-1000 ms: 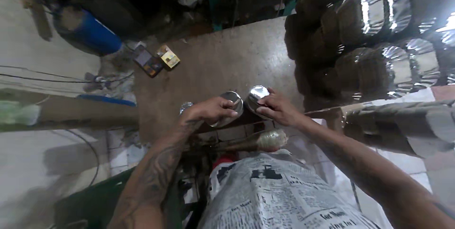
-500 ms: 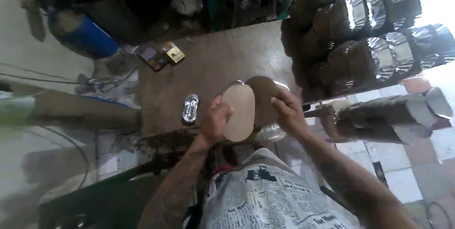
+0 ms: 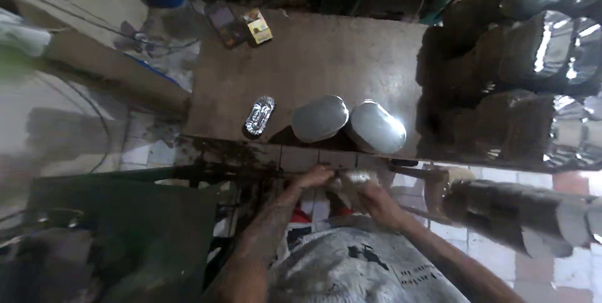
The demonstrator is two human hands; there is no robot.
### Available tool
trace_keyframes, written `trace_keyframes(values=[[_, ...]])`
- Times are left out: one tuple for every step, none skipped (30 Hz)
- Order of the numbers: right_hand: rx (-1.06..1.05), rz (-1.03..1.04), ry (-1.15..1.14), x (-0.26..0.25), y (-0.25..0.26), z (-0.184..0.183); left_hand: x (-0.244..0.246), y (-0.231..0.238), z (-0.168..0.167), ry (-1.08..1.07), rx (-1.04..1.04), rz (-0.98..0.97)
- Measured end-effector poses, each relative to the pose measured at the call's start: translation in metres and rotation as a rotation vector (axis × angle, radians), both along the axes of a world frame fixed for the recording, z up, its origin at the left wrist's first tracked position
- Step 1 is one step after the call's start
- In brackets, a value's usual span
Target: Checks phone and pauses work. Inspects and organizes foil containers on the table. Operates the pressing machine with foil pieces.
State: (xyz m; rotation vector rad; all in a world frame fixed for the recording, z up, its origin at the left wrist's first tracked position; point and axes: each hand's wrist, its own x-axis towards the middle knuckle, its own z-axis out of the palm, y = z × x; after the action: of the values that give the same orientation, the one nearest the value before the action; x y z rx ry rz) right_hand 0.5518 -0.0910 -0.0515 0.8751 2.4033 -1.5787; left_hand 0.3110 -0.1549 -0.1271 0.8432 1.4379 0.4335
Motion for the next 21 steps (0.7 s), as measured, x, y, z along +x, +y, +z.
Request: trace_keyframes(values=[[0.077,0.154,-0.172,0.015,-0.004,-0.009,0.004,0.009,-0.028,0.146,-0.030,-0.146],[0.119,0.254,-0.325,0.029,-0.011,-0.021,0.008,0.015,-0.043,0.250,-0.061,-0.180],[0.108,0.308,-0.439,0.040,-0.019,-0.034,0.010,0.015,-0.037,0.297,-0.114,-0.133],[0.058,0.334,-0.511,0.048,-0.026,-0.045,0.009,0.014,-0.014,0.284,-0.213,-0.043],[0.006,0.327,-0.532,0.055,-0.032,-0.051,0.008,0.012,0.001,0.259,-0.287,0.029],[-0.038,0.303,-0.536,0.061,-0.039,-0.053,0.007,0.008,0.004,0.238,-0.328,0.024],[-0.062,0.284,-0.538,0.066,-0.047,-0.054,0.005,0.004,-0.001,0.229,-0.358,-0.014],[-0.063,0.264,-0.513,0.067,-0.048,-0.056,-0.002,0.002,-0.003,0.235,-0.365,-0.051],[-0.041,0.257,-0.470,0.071,-0.047,-0.062,-0.015,0.000,0.007,0.223,-0.336,-0.090],[-0.033,0.282,-0.432,0.074,-0.048,-0.063,-0.027,-0.008,0.025,0.204,-0.298,-0.101],[-0.036,0.318,-0.385,0.072,-0.047,-0.062,-0.044,-0.022,0.050,0.208,-0.270,-0.064],[-0.024,0.337,-0.331,0.069,-0.047,-0.063,-0.061,-0.040,0.075,0.253,-0.212,0.017],[-0.063,0.360,-0.347,0.056,-0.044,-0.048,-0.076,-0.063,0.100,0.295,-0.115,0.130],[-0.096,0.388,-0.407,0.037,-0.041,-0.028,-0.089,-0.089,0.121,0.318,0.019,0.279],[-0.114,0.419,-0.481,0.015,-0.041,-0.005,-0.101,-0.116,0.140,0.325,0.160,0.430],[-0.135,0.436,-0.532,-0.008,-0.045,0.022,-0.115,-0.141,0.158,0.329,0.277,0.583],[-0.133,0.451,-0.509,-0.024,-0.053,0.041,-0.132,-0.167,0.175,0.319,0.326,0.745],[-0.109,0.469,-0.384,-0.029,-0.060,0.046,-0.152,-0.189,0.189,0.289,0.362,0.952],[-0.102,0.479,-0.253,-0.027,-0.065,0.037,-0.175,-0.207,0.201,0.248,0.418,1.187],[-0.162,0.509,-0.317,-0.036,-0.067,0.039,-0.199,-0.221,0.213,0.211,0.499,1.383],[-0.186,0.503,-0.392,-0.040,-0.064,0.032,-0.220,-0.228,0.220,0.204,0.587,1.535]])
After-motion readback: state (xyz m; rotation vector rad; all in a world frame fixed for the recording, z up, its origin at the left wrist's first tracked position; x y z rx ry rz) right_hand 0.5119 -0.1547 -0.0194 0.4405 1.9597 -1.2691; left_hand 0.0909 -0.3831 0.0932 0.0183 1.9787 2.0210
